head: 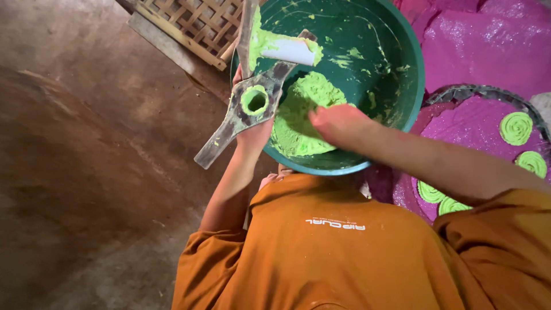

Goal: The person uses a manual dough extruder to pipe green dough into spiral shapes onto a purple tray. They repeatedly scoop dough from a green bowl into the extruder, press it out, and arrange the spirals in rows.

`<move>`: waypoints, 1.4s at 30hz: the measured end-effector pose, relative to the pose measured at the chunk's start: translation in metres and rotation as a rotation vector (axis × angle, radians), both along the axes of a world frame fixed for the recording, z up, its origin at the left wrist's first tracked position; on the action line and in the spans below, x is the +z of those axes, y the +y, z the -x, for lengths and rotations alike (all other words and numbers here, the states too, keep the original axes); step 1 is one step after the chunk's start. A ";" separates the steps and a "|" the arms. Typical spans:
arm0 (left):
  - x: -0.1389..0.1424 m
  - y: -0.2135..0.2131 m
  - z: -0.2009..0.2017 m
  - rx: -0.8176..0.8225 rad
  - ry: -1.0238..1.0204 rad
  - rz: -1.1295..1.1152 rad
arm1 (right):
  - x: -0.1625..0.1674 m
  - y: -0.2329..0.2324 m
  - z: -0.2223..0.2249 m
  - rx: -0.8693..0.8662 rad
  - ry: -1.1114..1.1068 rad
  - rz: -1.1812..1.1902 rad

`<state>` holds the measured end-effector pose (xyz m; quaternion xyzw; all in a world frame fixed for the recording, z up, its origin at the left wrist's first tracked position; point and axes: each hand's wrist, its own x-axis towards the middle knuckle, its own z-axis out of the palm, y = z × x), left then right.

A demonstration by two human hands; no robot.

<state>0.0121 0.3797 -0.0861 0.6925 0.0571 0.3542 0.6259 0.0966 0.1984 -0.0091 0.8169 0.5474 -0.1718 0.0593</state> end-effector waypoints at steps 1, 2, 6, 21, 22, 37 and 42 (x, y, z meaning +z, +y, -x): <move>-0.001 -0.001 0.000 0.004 -0.009 0.008 | -0.002 -0.009 0.001 -0.026 0.057 0.035; -0.001 -0.001 0.000 0.010 -0.017 0.013 | -0.003 -0.018 0.003 -0.051 0.115 0.069; 0.001 -0.002 -0.001 -0.043 -0.019 0.100 | 0.005 -0.061 0.019 -0.198 0.466 -0.148; 0.096 -0.023 0.010 -0.280 0.856 -0.743 | 0.161 -0.093 -0.017 -0.391 0.125 0.152; 0.093 -0.030 0.004 -0.218 0.673 -0.834 | 0.161 -0.078 -0.008 -0.360 0.061 0.127; 0.063 -0.004 -0.003 -0.184 0.396 -0.963 | 0.200 -0.084 0.058 0.039 -0.494 -0.018; 0.068 -0.036 -0.003 -0.357 0.298 -0.724 | 0.130 -0.045 0.053 0.187 -0.608 -0.039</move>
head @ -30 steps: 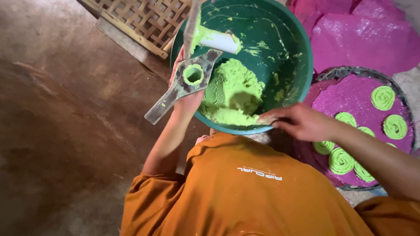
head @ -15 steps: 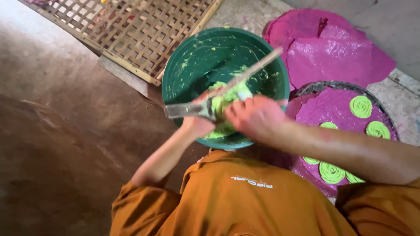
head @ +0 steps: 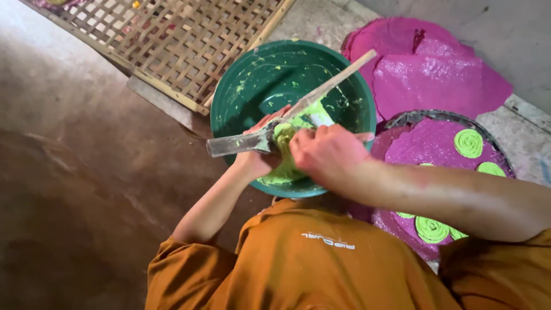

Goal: The person uses a manual dough extruder to pipe green dough into spiral shapes onto a purple tray. They repeatedly scoop dough from a green bowl into the extruder, press it out, and arrange the spirals in rows.

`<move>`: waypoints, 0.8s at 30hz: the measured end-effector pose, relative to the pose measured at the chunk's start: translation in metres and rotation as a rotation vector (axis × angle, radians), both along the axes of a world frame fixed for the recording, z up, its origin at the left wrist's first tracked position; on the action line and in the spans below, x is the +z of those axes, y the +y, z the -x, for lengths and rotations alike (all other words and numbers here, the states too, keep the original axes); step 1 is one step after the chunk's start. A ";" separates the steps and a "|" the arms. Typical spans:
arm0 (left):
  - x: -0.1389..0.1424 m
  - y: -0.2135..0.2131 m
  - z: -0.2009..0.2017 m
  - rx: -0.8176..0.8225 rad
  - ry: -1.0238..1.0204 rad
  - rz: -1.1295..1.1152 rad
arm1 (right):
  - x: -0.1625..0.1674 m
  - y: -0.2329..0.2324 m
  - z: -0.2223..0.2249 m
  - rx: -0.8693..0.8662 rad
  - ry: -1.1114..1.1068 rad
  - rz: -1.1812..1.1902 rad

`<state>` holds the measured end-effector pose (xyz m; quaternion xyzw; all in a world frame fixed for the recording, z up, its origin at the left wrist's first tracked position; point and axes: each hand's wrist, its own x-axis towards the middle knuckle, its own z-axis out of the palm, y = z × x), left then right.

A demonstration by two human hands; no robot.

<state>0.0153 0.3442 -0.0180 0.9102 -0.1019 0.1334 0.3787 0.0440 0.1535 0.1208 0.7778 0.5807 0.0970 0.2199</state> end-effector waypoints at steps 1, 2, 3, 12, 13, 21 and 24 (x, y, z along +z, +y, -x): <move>-0.002 -0.003 0.004 -0.026 -0.011 0.043 | -0.006 0.001 0.002 0.065 -0.031 -0.011; -0.003 -0.003 0.007 -0.059 -0.034 0.082 | -0.005 -0.002 0.003 0.123 -0.073 -0.025; -0.004 0.000 0.011 -0.092 -0.046 0.123 | 0.003 -0.008 0.003 0.083 -0.062 0.030; 0.014 0.020 0.005 0.081 -0.015 -0.318 | 0.054 0.004 0.010 -0.036 -0.079 0.043; 0.012 0.014 0.004 0.090 0.025 -0.265 | 0.037 0.013 0.011 -0.018 -0.112 0.030; 0.006 0.026 0.004 0.278 0.352 0.294 | 0.046 -0.034 0.006 -0.170 0.072 -0.077; 0.022 0.039 0.003 0.209 0.265 0.090 | 0.078 -0.045 0.000 -0.170 -0.030 -0.144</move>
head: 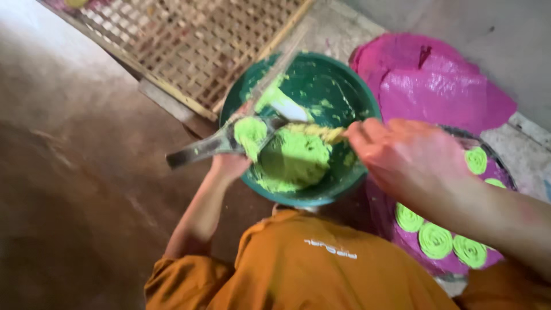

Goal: The person uses a manual dough extruder to pipe green dough into spiral shapes onto a purple tray. They repeatedly scoop dough from a green bowl into the extruder, press it out, and arrange the spirals in rows.

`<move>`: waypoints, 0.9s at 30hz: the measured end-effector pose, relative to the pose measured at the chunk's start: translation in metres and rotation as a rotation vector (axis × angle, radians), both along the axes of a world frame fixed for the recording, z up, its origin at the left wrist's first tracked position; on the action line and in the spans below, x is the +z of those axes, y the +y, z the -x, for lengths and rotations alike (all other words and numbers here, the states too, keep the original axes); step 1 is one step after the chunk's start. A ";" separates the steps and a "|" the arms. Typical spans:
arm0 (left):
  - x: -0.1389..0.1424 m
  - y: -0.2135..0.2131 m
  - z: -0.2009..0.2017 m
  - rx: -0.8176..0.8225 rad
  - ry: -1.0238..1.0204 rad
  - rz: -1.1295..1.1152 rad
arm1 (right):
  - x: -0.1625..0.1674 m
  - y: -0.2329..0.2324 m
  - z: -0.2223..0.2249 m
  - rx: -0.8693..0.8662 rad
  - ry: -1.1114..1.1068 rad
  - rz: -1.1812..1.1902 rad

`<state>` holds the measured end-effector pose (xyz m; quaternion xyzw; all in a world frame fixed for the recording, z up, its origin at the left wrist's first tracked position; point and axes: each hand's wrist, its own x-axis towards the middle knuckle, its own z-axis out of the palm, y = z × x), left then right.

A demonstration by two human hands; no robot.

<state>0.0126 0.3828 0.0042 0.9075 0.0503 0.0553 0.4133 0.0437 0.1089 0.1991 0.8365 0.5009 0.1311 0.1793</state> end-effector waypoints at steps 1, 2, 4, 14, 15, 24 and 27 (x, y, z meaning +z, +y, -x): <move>0.005 0.003 0.000 -0.037 -0.020 -0.075 | 0.004 0.004 -0.002 0.069 -0.020 -0.035; 0.007 0.001 -0.001 -0.082 -0.025 -0.142 | 0.006 0.008 -0.003 0.130 -0.025 -0.063; 0.007 -0.007 -0.003 -0.189 0.000 0.443 | 0.002 0.020 -0.002 0.193 -0.068 -0.030; -0.033 0.000 -0.012 -0.013 -0.206 0.279 | -0.034 0.015 -0.001 -0.028 0.116 0.008; -0.030 0.004 -0.014 0.075 -0.108 0.482 | -0.033 0.006 -0.005 -0.113 0.207 -0.058; 0.015 0.002 -0.024 0.357 -0.484 -0.470 | -0.143 0.049 -0.008 0.056 0.886 -0.940; 0.020 0.008 -0.022 0.338 -0.431 -0.328 | -0.156 0.034 -0.013 0.055 1.019 -0.914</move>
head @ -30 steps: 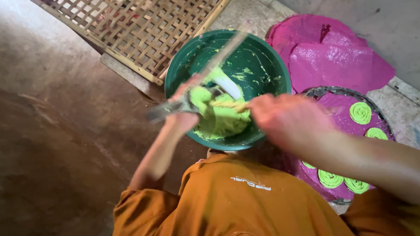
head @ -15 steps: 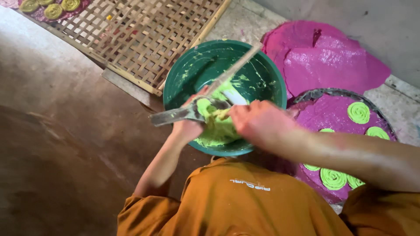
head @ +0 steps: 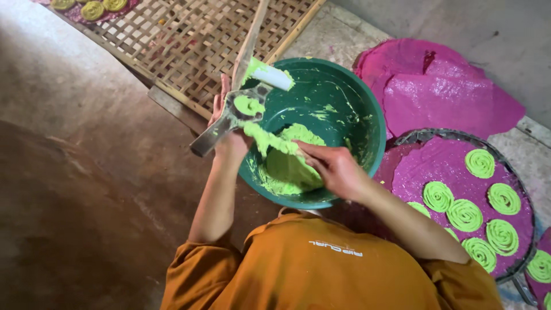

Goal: The person uses a manual dough extruder to pipe green dough into spiral shapes onto a purple tray. They repeatedly scoop dough from a green bowl into the extruder, press it out, and arrange the spirals in rows.

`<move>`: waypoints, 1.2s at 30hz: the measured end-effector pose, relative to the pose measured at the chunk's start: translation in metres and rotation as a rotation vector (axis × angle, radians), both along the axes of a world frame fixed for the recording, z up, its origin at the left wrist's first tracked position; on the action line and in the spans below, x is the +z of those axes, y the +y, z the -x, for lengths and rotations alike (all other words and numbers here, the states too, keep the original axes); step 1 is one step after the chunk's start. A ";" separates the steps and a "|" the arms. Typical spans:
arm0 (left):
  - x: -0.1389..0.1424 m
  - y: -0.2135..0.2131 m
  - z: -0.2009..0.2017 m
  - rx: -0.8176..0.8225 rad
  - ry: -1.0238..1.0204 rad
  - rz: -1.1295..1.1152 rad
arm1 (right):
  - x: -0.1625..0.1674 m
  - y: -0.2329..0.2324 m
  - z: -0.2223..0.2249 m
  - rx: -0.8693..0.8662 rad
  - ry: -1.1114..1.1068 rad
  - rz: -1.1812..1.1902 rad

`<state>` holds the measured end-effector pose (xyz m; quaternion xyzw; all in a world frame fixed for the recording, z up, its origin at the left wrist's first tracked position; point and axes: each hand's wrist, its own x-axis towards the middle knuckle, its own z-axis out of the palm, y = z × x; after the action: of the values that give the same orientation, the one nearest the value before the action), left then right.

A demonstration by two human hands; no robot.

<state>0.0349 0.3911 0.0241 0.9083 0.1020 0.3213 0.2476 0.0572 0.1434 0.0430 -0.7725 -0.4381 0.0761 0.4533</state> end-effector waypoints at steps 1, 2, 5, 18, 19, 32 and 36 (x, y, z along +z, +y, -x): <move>0.000 0.000 0.000 -0.024 0.007 0.043 | 0.000 -0.002 -0.007 -0.053 0.093 0.045; -0.001 -0.001 0.000 -0.052 0.017 0.088 | 0.001 -0.003 -0.017 -0.110 0.188 0.091; -0.007 -0.011 -0.007 0.086 0.204 -0.242 | -0.001 0.010 -0.032 -0.118 0.150 -0.012; -0.042 0.013 -0.012 -0.114 0.082 1.294 | -0.011 -0.009 -0.017 0.245 0.151 0.317; -0.046 -0.011 -0.005 -0.214 0.182 1.456 | -0.008 -0.015 -0.021 0.198 0.342 0.072; -0.013 -0.222 0.040 -1.227 0.515 1.072 | 0.068 -0.225 0.035 -0.125 0.174 -0.664; 0.019 -0.248 0.053 -1.215 0.672 0.865 | 0.069 -0.273 0.073 -0.016 -0.763 -0.287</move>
<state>-0.0180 0.1433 0.0431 0.6769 -0.2245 -0.2263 0.6635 -0.0162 -0.1298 0.1117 -0.6777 -0.5749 -0.2813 0.3621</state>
